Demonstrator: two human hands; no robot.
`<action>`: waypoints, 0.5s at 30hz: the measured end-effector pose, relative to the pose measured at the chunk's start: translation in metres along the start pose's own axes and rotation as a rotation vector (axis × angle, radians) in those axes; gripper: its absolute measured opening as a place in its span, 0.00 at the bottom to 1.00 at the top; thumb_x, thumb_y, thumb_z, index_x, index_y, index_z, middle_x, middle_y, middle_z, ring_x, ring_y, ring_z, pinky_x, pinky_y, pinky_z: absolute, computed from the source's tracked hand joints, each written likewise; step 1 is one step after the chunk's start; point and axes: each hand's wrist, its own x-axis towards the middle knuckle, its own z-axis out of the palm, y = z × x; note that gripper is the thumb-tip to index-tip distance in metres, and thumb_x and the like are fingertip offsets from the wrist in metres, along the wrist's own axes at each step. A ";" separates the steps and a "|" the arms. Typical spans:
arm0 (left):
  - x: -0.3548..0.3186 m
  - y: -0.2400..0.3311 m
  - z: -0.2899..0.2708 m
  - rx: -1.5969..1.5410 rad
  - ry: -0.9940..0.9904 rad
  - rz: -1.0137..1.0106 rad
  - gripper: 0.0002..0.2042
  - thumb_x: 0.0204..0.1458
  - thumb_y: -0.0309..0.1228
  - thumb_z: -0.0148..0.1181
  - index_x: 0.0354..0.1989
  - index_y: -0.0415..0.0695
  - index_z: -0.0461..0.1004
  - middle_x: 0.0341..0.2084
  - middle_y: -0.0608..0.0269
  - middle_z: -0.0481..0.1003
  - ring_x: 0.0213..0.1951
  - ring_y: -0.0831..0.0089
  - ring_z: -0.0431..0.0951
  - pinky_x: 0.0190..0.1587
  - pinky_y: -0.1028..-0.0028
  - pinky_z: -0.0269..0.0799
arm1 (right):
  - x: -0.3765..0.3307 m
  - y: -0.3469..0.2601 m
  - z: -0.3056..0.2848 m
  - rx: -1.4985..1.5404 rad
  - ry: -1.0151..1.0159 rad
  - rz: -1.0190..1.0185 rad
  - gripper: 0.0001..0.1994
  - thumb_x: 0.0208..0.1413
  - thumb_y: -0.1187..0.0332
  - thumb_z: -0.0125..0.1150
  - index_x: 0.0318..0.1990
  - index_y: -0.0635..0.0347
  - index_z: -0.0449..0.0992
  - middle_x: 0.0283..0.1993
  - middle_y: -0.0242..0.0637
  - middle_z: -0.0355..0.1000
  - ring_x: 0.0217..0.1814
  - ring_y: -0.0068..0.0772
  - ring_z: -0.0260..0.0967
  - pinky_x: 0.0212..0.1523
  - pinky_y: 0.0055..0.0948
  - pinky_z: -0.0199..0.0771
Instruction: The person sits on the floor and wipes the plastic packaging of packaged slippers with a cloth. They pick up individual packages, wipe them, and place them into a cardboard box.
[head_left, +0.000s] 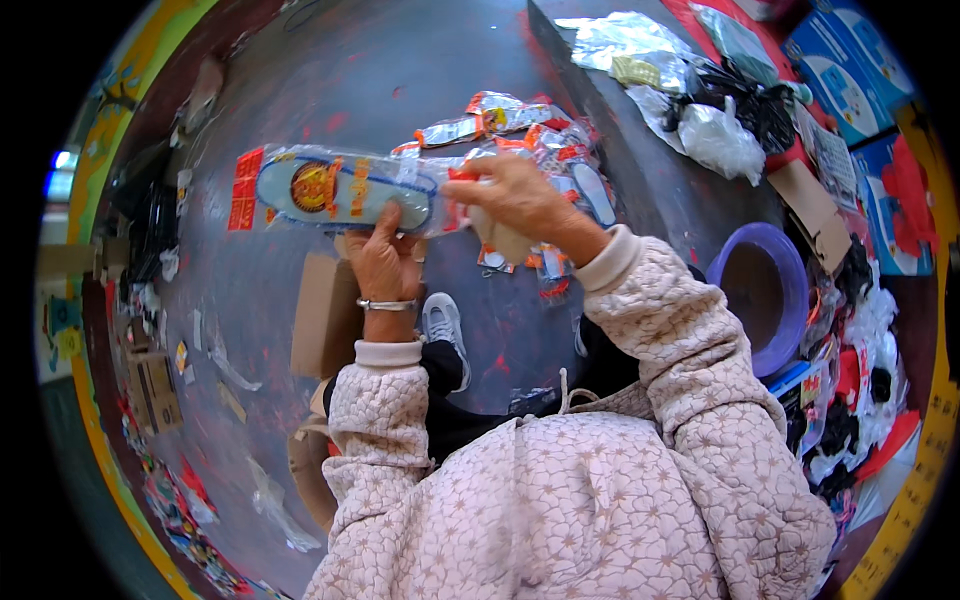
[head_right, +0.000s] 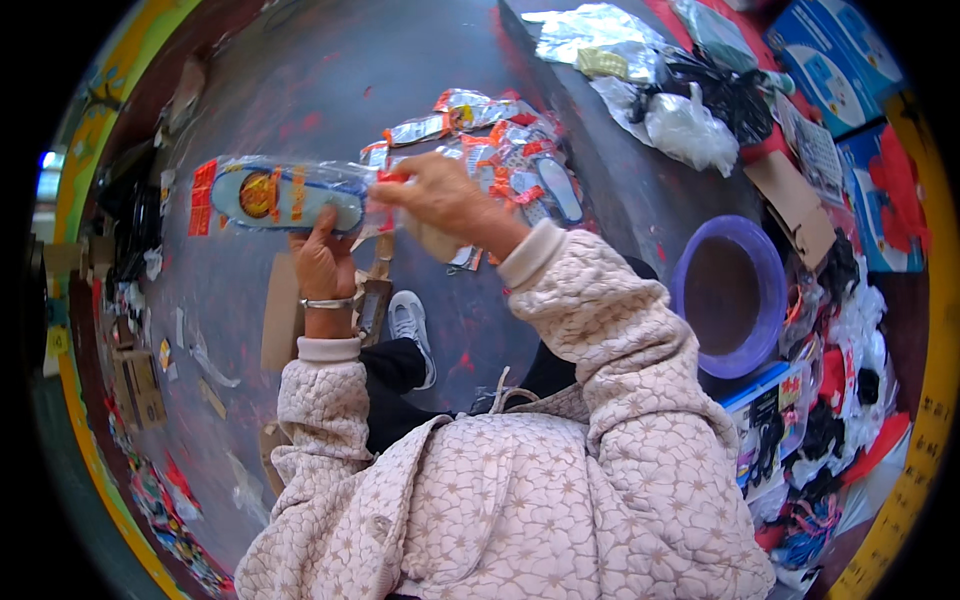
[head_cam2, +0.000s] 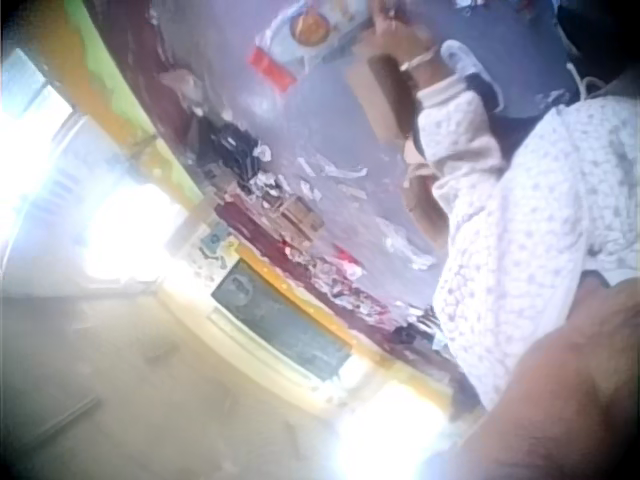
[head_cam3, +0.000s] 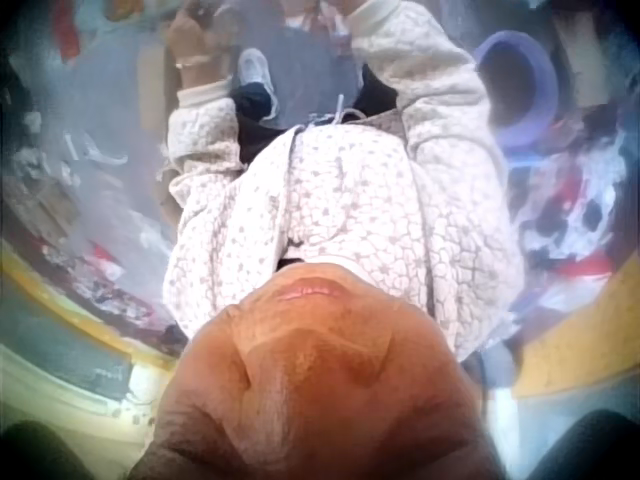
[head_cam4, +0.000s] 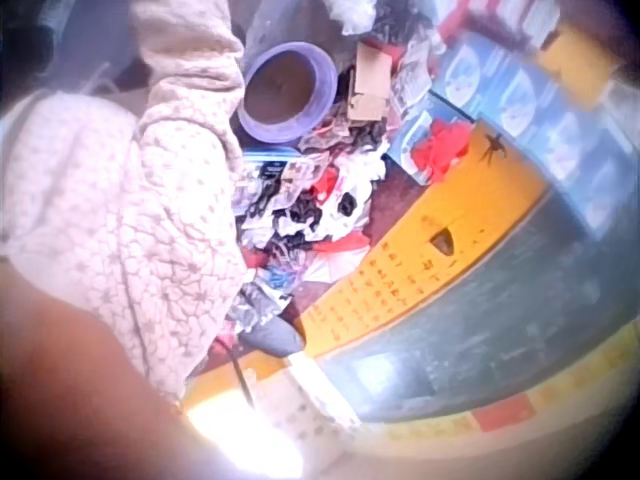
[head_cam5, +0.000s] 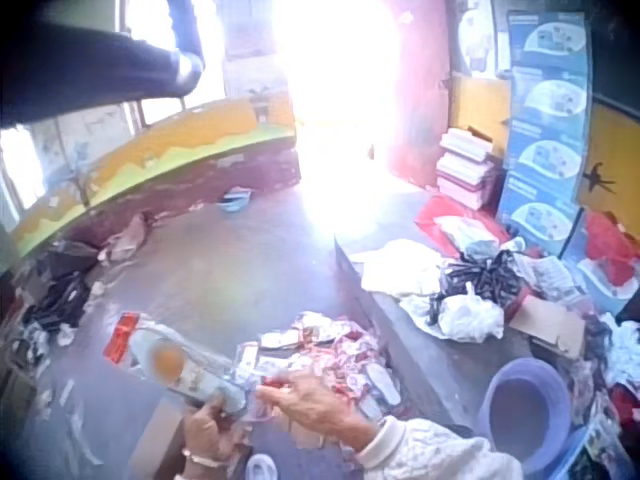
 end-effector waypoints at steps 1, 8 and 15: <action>0.000 -0.002 0.001 0.019 -0.011 -0.017 0.17 0.50 0.19 0.54 0.49 0.46 0.64 0.45 0.59 0.70 0.46 0.64 0.73 0.44 0.58 0.75 | -0.001 -0.006 0.001 0.000 -0.040 0.049 0.23 0.46 0.53 0.60 0.41 0.67 0.74 0.33 0.42 0.73 0.35 0.33 0.70 0.38 0.28 0.68; -0.001 0.002 -0.003 -0.049 -0.106 -0.102 0.16 0.52 0.21 0.52 0.49 0.42 0.63 0.43 0.58 0.72 0.44 0.64 0.74 0.41 0.64 0.77 | -0.003 -0.007 0.003 0.198 -0.060 0.001 0.19 0.43 0.55 0.63 0.30 0.67 0.76 0.28 0.42 0.73 0.31 0.28 0.68 0.32 0.28 0.67; 0.009 -0.007 -0.014 -0.008 -0.143 -0.094 0.17 0.52 0.20 0.52 0.51 0.45 0.62 0.44 0.58 0.71 0.46 0.66 0.72 0.48 0.61 0.69 | -0.004 -0.003 0.008 0.255 -0.067 0.098 0.12 0.40 0.65 0.60 0.28 0.67 0.75 0.27 0.41 0.73 0.30 0.28 0.70 0.31 0.26 0.70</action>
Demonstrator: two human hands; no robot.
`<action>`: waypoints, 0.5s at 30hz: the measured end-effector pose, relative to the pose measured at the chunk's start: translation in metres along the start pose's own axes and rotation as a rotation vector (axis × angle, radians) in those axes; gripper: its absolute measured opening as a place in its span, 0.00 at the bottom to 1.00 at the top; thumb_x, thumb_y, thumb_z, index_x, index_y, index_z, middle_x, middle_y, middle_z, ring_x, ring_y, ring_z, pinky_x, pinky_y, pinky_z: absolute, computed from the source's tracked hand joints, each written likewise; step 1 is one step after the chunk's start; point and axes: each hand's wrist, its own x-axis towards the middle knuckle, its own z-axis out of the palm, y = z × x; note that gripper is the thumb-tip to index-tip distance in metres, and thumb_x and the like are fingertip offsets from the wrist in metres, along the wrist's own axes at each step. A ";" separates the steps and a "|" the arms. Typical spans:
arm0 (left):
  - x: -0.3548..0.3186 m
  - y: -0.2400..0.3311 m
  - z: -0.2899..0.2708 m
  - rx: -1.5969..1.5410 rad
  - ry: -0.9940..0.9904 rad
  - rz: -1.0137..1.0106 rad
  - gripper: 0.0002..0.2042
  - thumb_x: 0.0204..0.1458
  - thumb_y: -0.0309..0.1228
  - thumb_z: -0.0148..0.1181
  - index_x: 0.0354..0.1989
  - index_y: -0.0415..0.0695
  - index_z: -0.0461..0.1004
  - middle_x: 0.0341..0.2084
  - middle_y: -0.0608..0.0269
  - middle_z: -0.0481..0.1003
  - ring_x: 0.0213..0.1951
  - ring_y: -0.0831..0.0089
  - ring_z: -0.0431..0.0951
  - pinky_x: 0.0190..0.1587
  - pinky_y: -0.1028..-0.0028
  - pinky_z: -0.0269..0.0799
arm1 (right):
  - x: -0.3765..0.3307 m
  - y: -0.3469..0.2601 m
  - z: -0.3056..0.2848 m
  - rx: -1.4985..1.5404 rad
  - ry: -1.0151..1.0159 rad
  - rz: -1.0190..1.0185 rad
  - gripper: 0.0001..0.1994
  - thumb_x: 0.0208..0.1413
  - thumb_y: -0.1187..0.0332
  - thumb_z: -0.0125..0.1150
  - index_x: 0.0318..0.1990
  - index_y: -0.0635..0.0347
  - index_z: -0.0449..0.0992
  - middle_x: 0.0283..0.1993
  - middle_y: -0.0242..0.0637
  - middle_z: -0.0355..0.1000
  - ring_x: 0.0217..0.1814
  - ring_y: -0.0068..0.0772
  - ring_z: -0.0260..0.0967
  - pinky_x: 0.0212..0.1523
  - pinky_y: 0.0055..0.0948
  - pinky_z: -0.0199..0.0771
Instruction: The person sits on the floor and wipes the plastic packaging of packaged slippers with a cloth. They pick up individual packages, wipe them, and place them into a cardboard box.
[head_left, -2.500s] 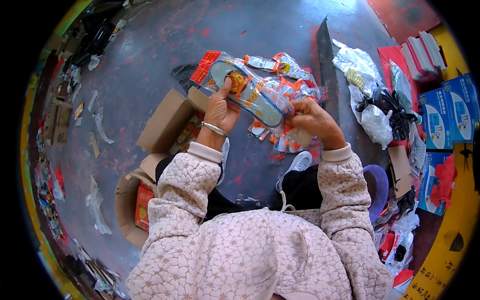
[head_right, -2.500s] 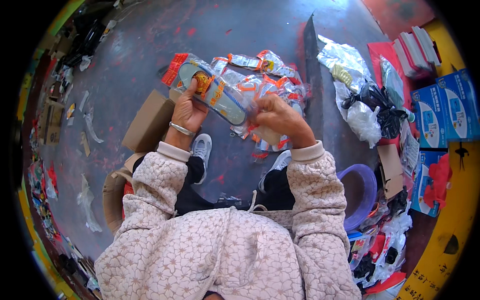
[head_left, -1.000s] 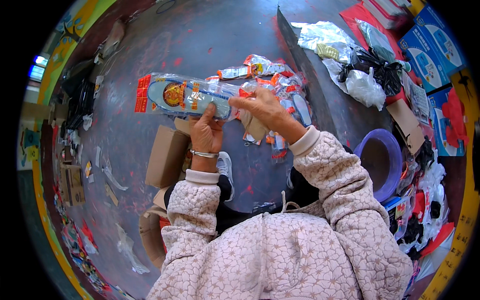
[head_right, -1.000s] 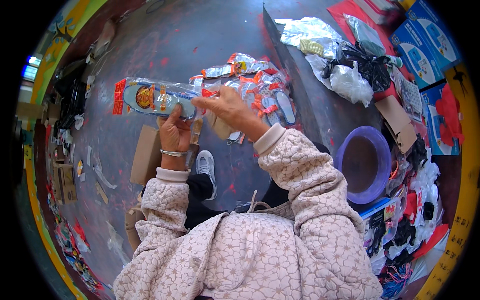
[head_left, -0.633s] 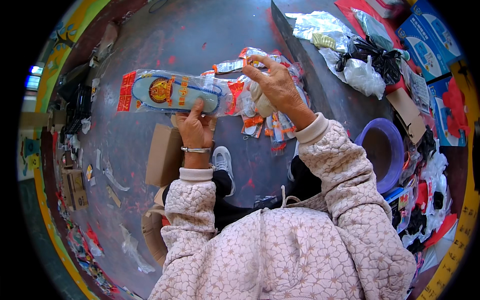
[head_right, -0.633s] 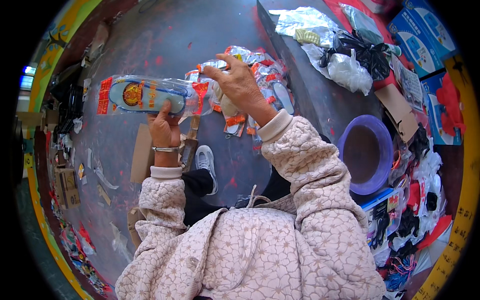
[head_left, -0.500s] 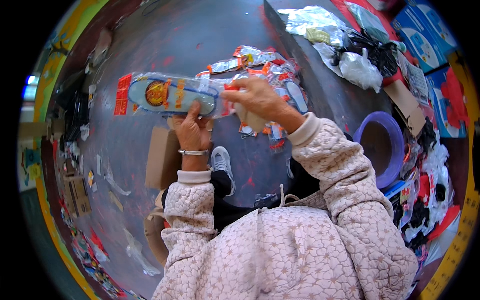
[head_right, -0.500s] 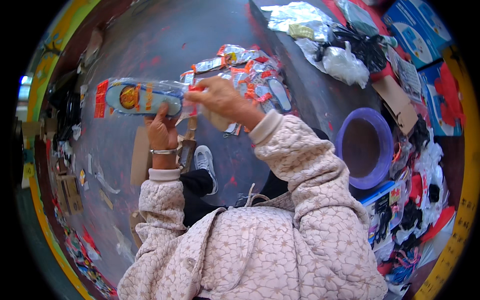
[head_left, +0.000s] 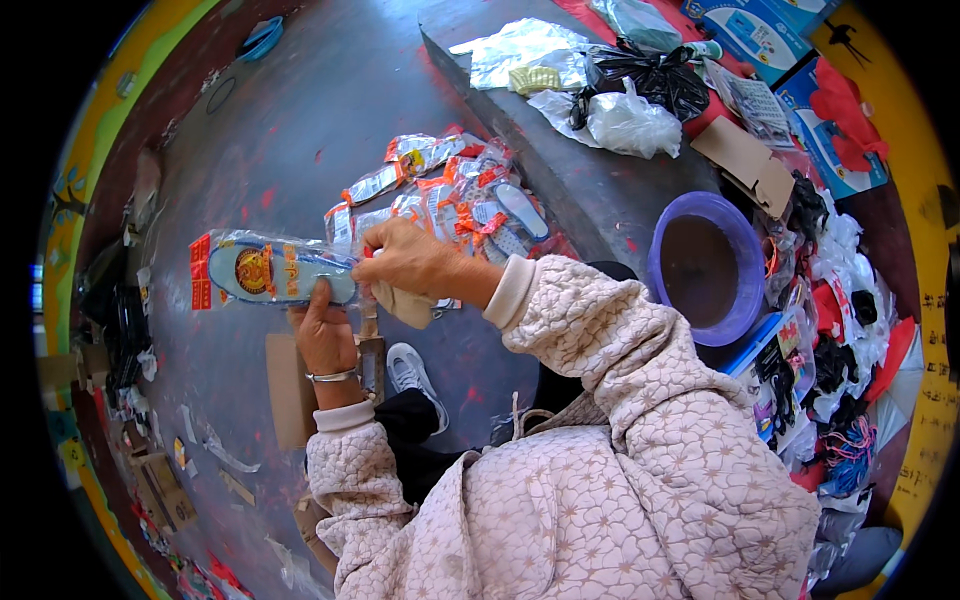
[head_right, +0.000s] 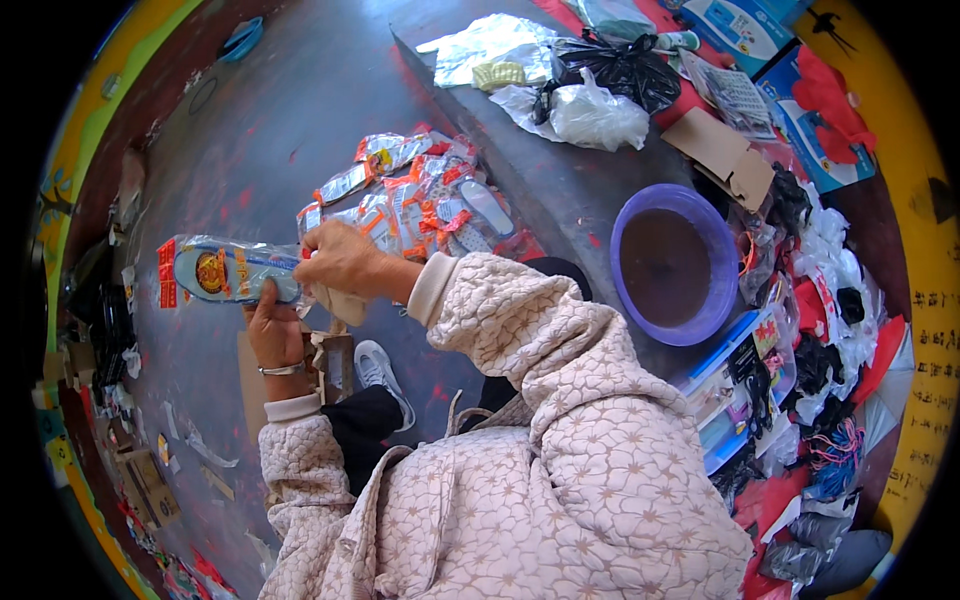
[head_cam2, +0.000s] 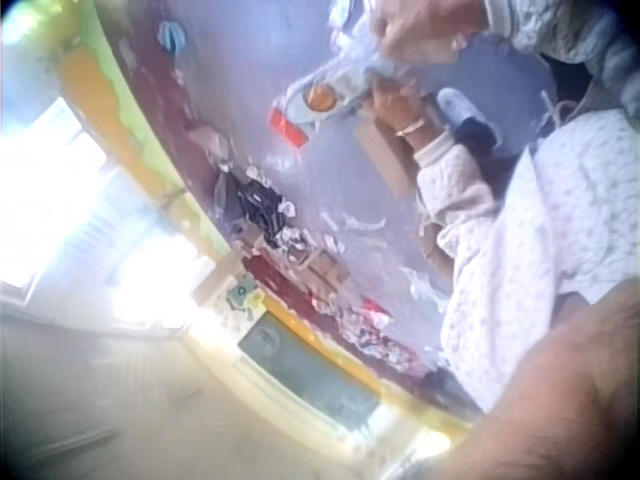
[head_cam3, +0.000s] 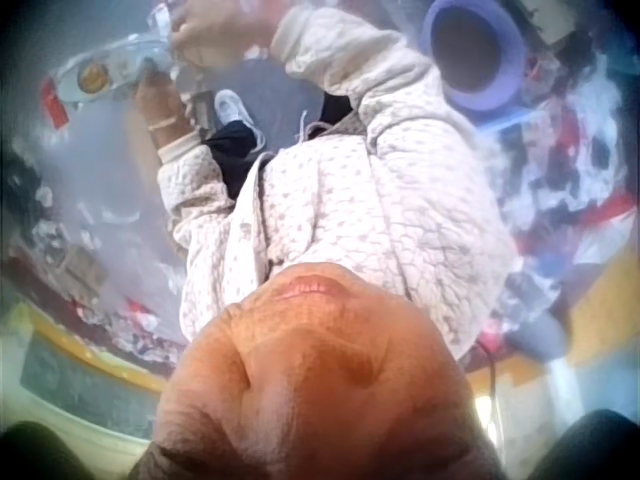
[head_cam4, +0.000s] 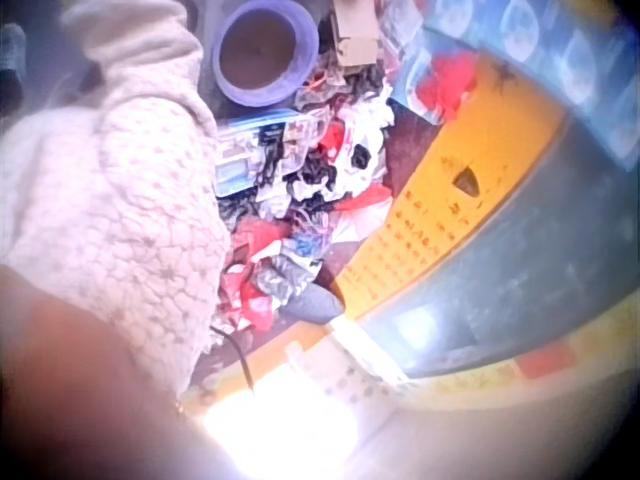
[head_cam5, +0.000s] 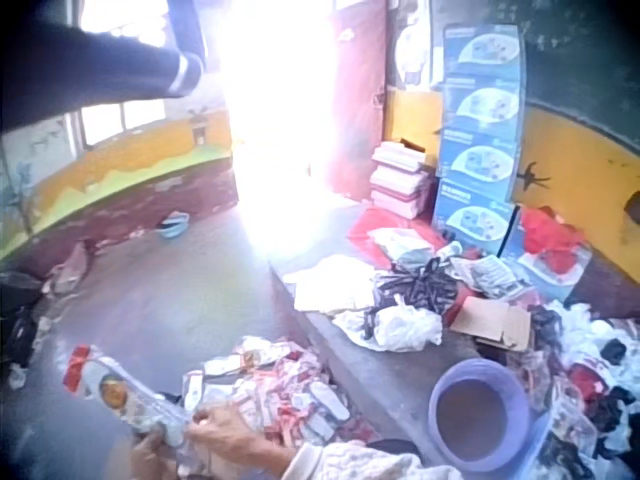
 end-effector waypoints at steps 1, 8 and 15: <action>-0.001 -0.001 0.001 -0.011 -0.006 -0.036 0.16 0.53 0.21 0.51 0.51 0.45 0.62 0.46 0.59 0.70 0.47 0.66 0.71 0.49 0.59 0.68 | 0.001 0.001 0.002 0.008 0.006 -0.008 0.12 0.40 0.66 0.59 0.29 0.68 0.75 0.29 0.42 0.73 0.31 0.29 0.71 0.32 0.26 0.70; -0.009 0.000 0.013 -0.062 -0.001 -0.149 0.16 0.56 0.24 0.47 0.53 0.46 0.61 0.49 0.61 0.68 0.51 0.65 0.69 0.51 0.55 0.66 | 0.005 0.007 0.009 -0.032 0.110 -0.136 0.22 0.38 0.72 0.53 0.46 0.70 0.71 0.38 0.48 0.71 0.40 0.33 0.69 0.43 0.27 0.68; -0.014 0.004 0.023 -0.165 -0.117 -0.237 0.18 0.55 0.23 0.49 0.54 0.46 0.58 0.48 0.60 0.68 0.49 0.67 0.70 0.46 0.64 0.72 | 0.004 0.001 0.003 0.227 -0.010 -0.130 0.28 0.38 0.75 0.51 0.54 0.68 0.64 0.39 0.45 0.70 0.41 0.32 0.68 0.45 0.26 0.68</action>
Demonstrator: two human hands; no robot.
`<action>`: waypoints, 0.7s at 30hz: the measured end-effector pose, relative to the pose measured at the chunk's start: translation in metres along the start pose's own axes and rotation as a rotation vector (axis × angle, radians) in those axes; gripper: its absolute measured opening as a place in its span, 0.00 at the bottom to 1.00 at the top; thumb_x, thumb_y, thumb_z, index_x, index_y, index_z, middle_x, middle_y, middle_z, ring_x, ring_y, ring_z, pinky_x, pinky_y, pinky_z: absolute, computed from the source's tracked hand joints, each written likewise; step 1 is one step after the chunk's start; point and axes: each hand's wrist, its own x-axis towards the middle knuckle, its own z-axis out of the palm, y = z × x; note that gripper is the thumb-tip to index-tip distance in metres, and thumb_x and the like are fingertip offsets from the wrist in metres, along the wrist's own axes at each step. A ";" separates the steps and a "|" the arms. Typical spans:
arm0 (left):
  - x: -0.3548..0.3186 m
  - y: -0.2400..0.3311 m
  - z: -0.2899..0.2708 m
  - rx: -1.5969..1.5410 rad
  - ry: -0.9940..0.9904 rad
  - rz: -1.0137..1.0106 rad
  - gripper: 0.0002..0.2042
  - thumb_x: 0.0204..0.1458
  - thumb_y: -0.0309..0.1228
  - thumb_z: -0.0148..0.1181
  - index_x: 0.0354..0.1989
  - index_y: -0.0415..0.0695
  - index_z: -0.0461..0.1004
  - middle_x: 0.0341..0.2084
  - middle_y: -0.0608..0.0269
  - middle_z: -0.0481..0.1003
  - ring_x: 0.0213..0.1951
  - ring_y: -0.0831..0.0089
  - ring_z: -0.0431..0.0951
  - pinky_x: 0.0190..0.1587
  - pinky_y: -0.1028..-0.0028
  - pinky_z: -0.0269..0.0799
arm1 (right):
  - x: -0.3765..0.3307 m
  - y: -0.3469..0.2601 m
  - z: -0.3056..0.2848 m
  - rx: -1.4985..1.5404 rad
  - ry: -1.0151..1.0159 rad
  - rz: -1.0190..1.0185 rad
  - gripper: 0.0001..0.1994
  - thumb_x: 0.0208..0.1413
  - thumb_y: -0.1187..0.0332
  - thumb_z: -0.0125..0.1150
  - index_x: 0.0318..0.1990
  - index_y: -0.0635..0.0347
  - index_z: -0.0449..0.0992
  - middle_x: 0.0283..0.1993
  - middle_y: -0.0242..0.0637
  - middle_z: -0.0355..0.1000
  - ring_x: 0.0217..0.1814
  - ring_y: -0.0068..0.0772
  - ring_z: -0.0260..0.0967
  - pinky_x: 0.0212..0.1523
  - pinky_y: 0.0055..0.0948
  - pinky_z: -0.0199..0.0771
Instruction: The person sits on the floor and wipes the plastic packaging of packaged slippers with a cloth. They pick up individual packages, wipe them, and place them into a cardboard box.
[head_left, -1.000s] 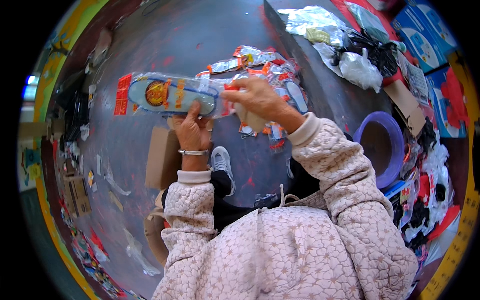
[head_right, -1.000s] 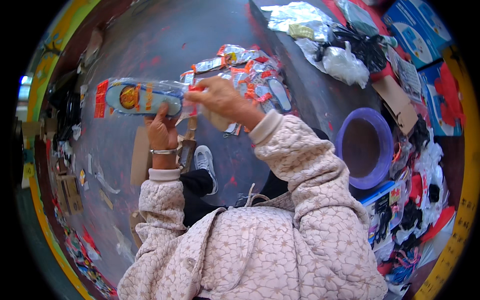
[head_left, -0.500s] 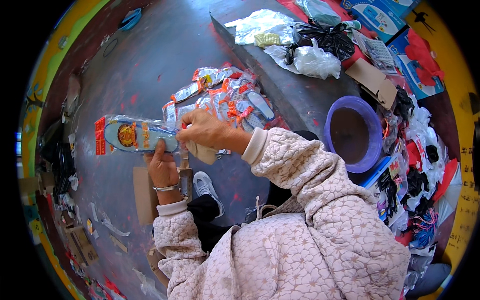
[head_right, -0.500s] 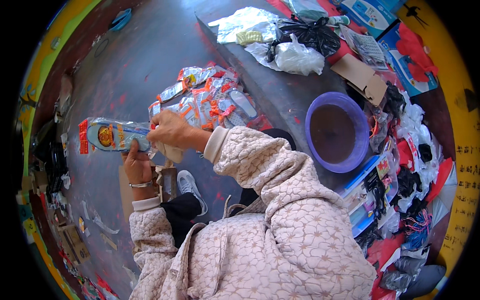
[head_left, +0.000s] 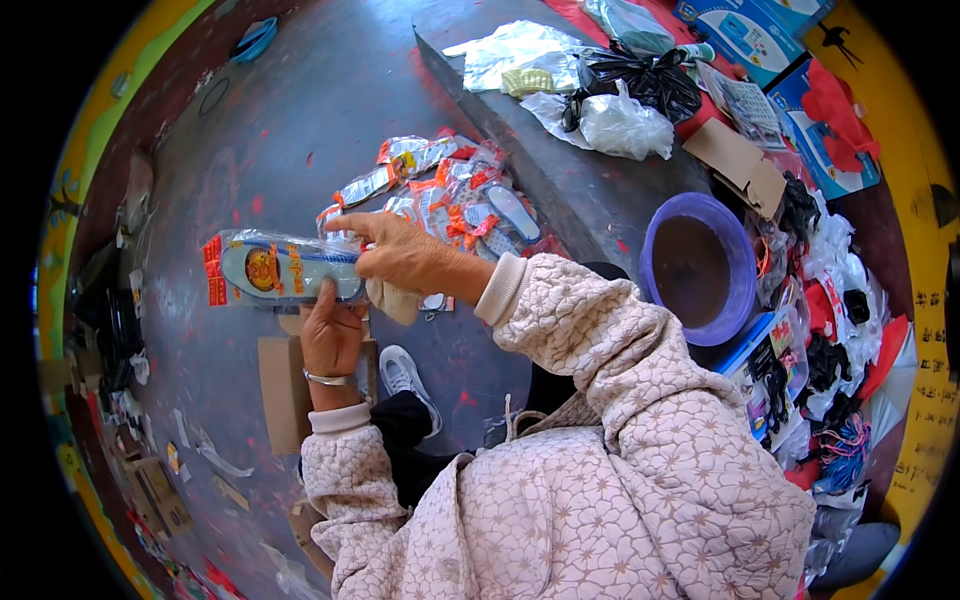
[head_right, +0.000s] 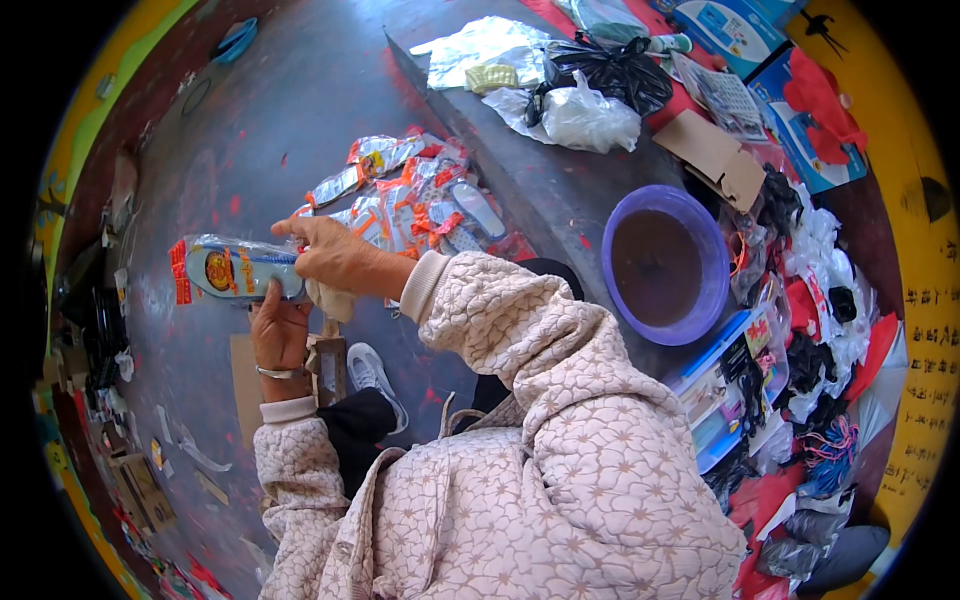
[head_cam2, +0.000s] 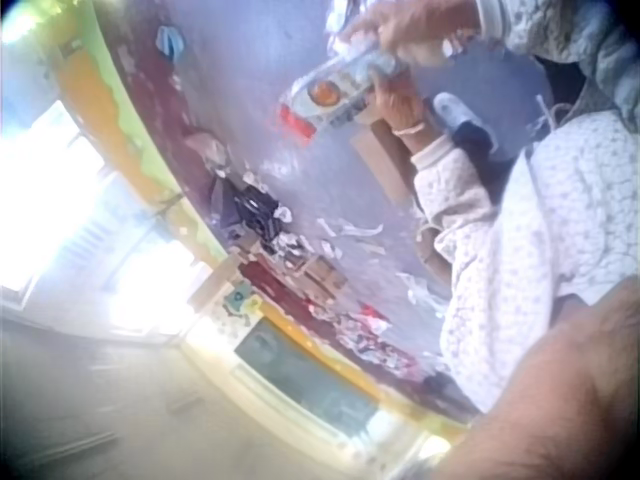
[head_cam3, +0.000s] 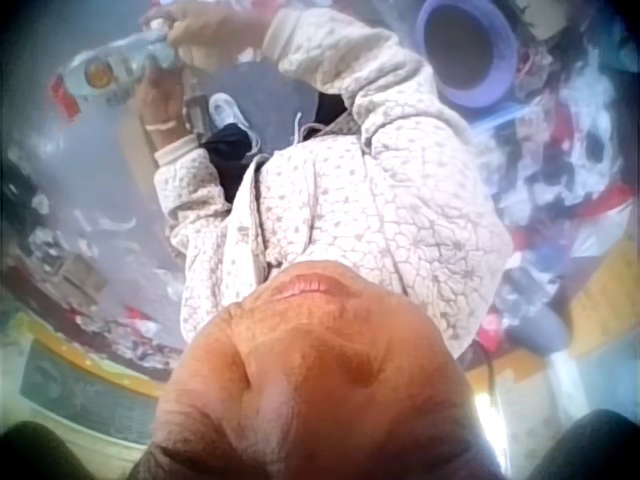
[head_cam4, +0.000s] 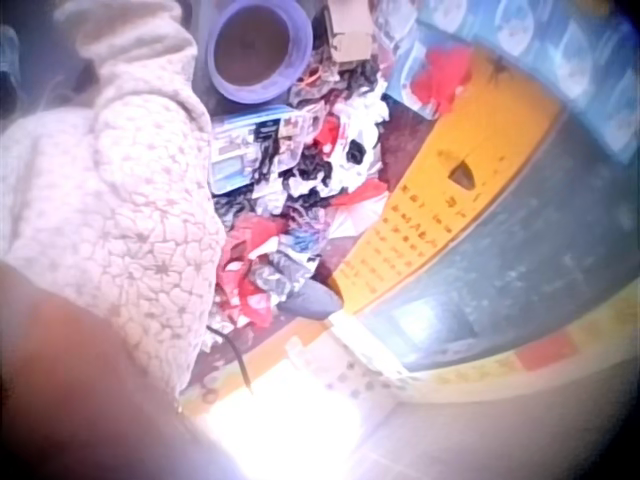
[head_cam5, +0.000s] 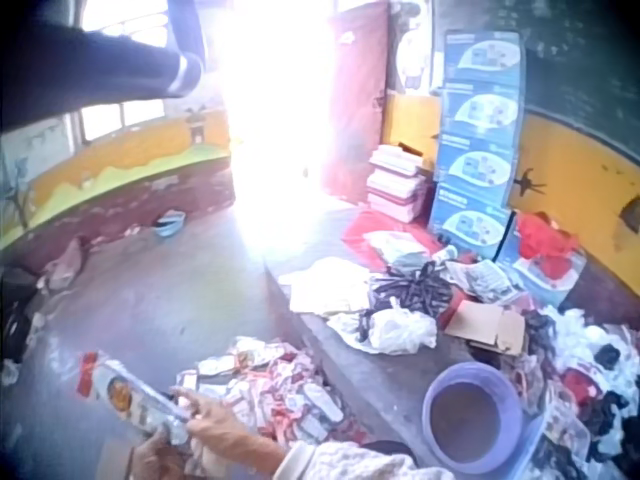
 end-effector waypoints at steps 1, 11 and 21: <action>-0.001 0.001 0.001 0.117 0.018 0.026 0.17 0.55 0.23 0.49 0.53 0.44 0.60 0.47 0.59 0.69 0.48 0.67 0.71 0.46 0.64 0.72 | 0.003 0.005 0.000 -0.057 -0.009 -0.041 0.29 0.38 0.75 0.52 0.55 0.68 0.64 0.39 0.45 0.71 0.42 0.31 0.68 0.45 0.26 0.68; 0.007 0.012 0.000 0.367 0.258 0.170 0.10 0.49 0.26 0.59 0.40 0.41 0.70 0.31 0.65 0.75 0.29 0.77 0.77 0.26 0.78 0.74 | 0.016 -0.015 -0.048 0.026 0.304 0.262 0.20 0.46 0.62 0.62 0.42 0.68 0.71 0.31 0.37 0.71 0.31 0.26 0.69 0.33 0.25 0.68; -0.011 0.024 0.003 0.632 0.011 0.189 0.17 0.47 0.29 0.58 0.46 0.38 0.68 0.37 0.62 0.74 0.36 0.75 0.74 0.36 0.74 0.72 | -0.008 -0.011 0.013 -0.316 0.026 0.055 0.11 0.45 0.64 0.59 0.30 0.64 0.74 0.23 0.31 0.66 0.26 0.23 0.62 0.28 0.24 0.62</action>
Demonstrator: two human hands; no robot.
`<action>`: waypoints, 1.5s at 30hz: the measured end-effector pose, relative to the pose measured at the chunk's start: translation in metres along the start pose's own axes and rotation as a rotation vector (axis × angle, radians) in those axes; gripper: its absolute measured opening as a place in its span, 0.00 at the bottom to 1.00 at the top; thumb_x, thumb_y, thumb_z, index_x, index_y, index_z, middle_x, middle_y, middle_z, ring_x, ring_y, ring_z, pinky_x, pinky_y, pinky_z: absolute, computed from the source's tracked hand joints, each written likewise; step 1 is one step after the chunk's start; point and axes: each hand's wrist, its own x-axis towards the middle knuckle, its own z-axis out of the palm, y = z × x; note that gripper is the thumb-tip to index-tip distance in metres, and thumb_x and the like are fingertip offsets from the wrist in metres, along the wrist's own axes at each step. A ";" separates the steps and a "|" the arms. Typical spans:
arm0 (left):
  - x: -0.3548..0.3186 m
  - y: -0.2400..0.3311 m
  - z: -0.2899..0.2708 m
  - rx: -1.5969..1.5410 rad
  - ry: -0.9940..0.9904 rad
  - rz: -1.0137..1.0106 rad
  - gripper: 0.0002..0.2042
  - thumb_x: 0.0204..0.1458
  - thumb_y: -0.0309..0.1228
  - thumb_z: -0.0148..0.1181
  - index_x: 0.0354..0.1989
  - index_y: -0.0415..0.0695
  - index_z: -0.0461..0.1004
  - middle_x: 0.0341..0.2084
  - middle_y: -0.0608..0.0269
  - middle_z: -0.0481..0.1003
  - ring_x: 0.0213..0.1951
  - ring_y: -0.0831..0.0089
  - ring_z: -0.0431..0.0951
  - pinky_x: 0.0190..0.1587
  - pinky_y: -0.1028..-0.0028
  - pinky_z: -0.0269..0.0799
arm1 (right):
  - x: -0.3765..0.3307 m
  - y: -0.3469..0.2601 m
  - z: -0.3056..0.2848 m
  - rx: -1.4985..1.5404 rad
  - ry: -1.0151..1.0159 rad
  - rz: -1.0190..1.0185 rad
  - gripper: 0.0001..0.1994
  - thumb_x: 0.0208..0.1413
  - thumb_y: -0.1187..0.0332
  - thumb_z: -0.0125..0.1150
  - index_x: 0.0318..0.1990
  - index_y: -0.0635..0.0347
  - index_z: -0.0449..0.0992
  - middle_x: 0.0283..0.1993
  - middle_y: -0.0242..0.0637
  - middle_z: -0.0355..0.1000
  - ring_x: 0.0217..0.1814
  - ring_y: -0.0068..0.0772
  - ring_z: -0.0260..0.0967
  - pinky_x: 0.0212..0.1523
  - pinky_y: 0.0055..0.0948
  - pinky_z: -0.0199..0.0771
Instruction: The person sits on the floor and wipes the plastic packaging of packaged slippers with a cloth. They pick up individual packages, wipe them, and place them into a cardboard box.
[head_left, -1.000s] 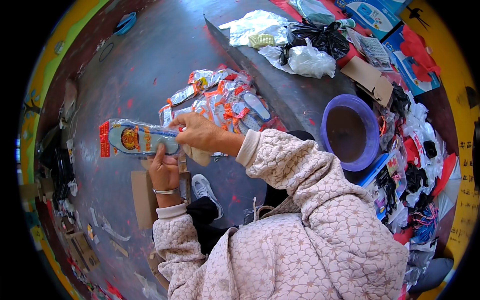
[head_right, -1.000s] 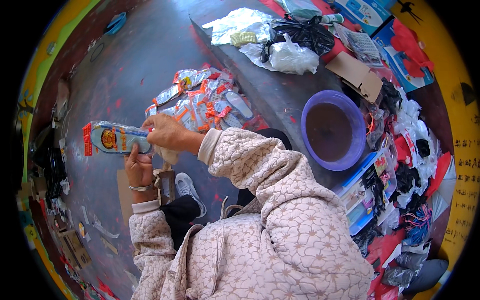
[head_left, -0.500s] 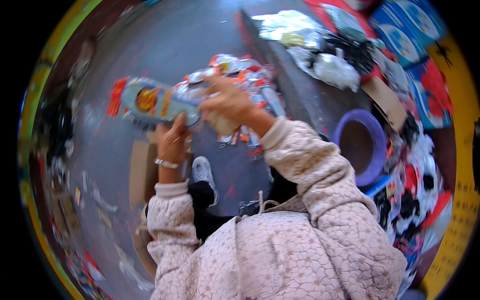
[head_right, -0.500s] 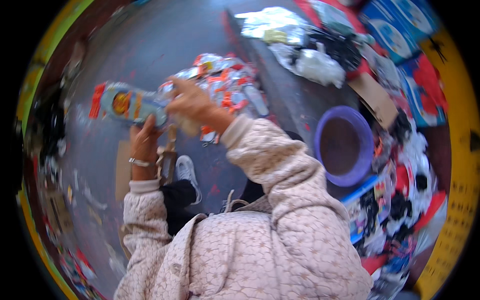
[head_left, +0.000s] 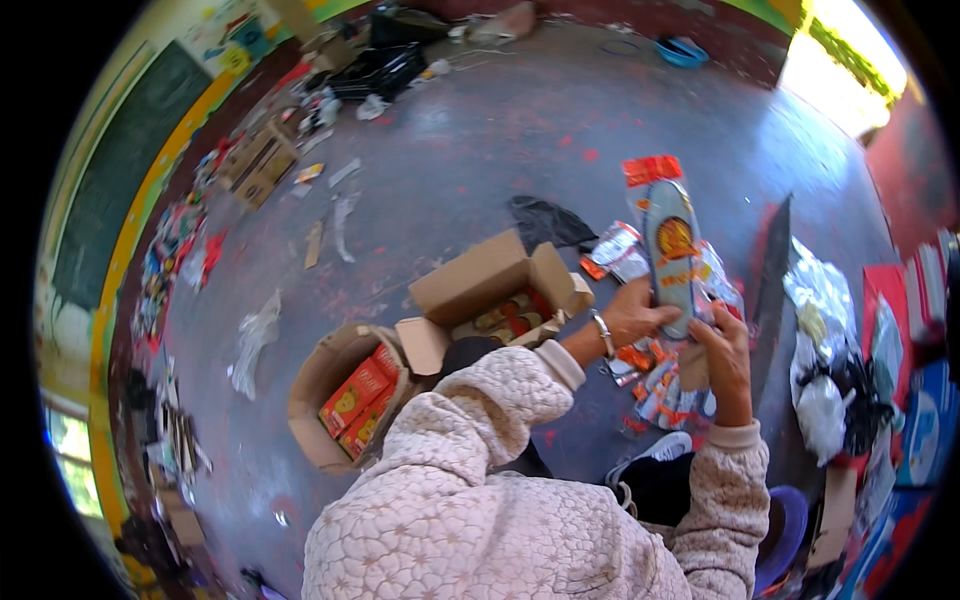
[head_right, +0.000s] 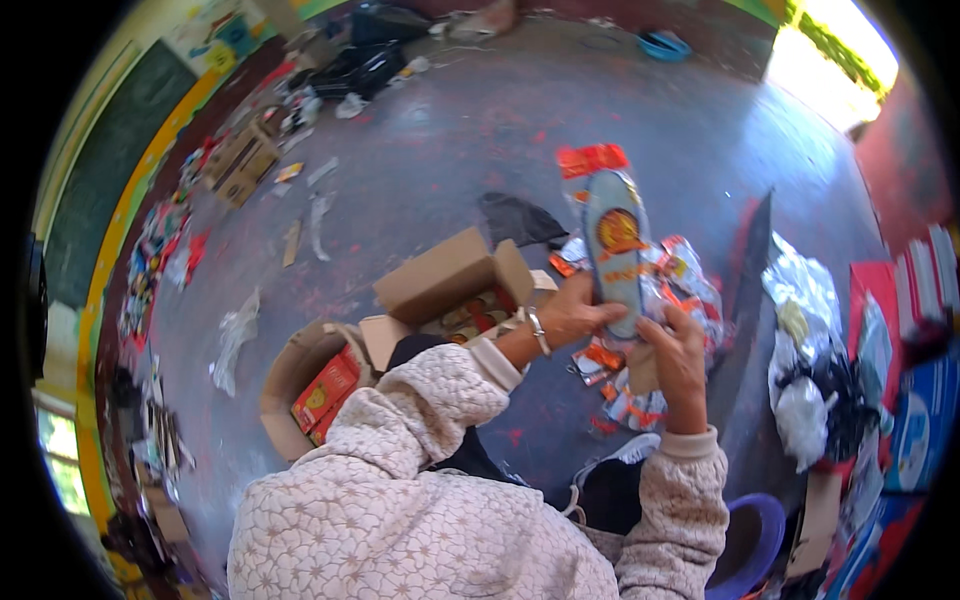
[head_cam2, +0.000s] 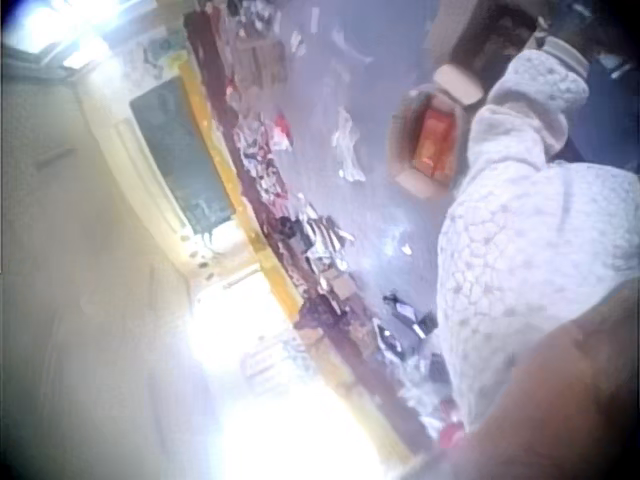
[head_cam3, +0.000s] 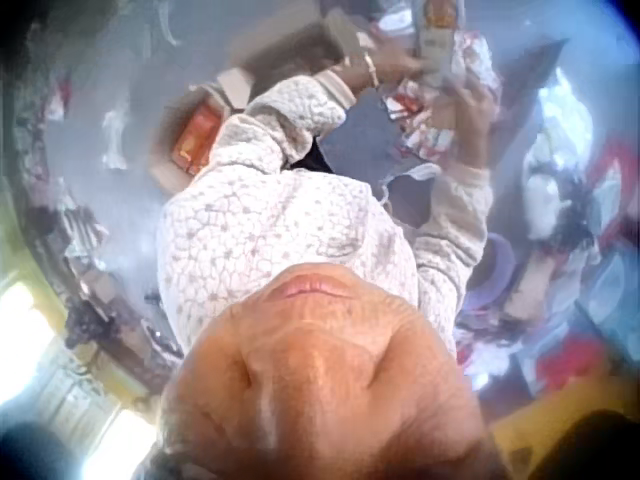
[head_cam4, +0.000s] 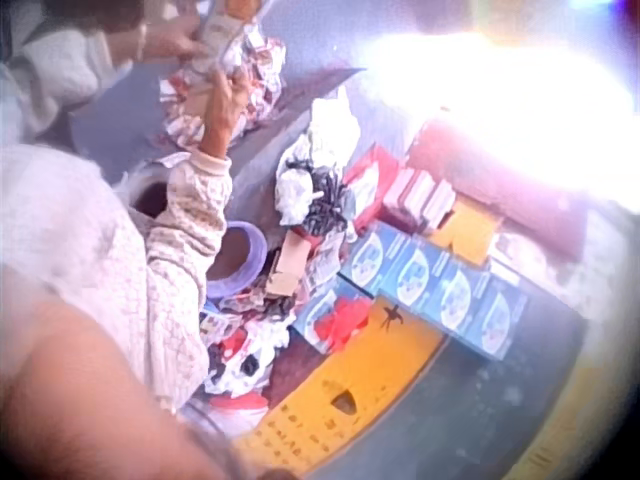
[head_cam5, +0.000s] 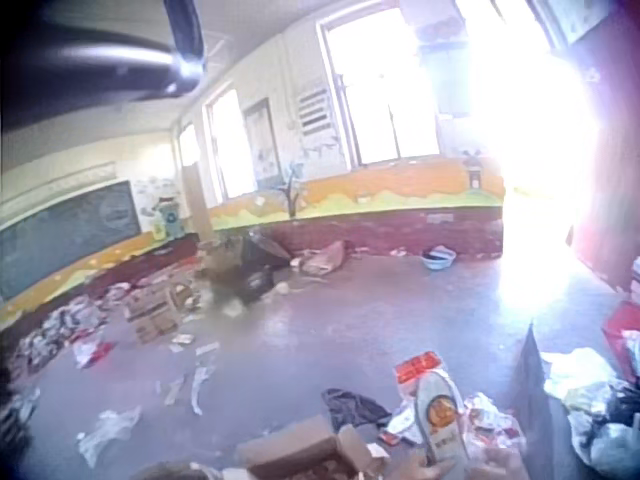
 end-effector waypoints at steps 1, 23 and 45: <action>0.001 -0.002 0.007 -0.007 -0.014 0.020 0.17 0.47 0.29 0.58 0.46 0.39 0.68 0.37 0.63 0.74 0.37 0.75 0.73 0.37 0.74 0.72 | -0.004 -0.001 -0.003 0.111 -0.025 0.082 0.11 0.45 0.65 0.59 0.31 0.64 0.74 0.23 0.30 0.67 0.27 0.23 0.64 0.29 0.24 0.63; -0.016 0.009 0.000 -0.148 -0.105 -0.181 0.21 0.54 0.26 0.49 0.56 0.39 0.54 0.43 0.58 0.71 0.38 0.70 0.76 0.37 0.72 0.77 | -0.006 -0.019 0.026 -0.317 0.366 0.059 0.12 0.37 0.65 0.58 0.26 0.66 0.74 0.27 0.51 0.72 0.31 0.48 0.72 0.36 0.40 0.70; 0.013 0.012 0.009 -0.008 -0.159 -0.266 0.23 0.52 0.26 0.53 0.57 0.41 0.57 0.41 0.56 0.73 0.39 0.70 0.77 0.34 0.74 0.76 | 0.000 -0.005 -0.007 -0.215 0.090 0.046 0.17 0.45 0.62 0.55 0.29 0.75 0.74 0.25 0.53 0.71 0.27 0.40 0.73 0.29 0.34 0.72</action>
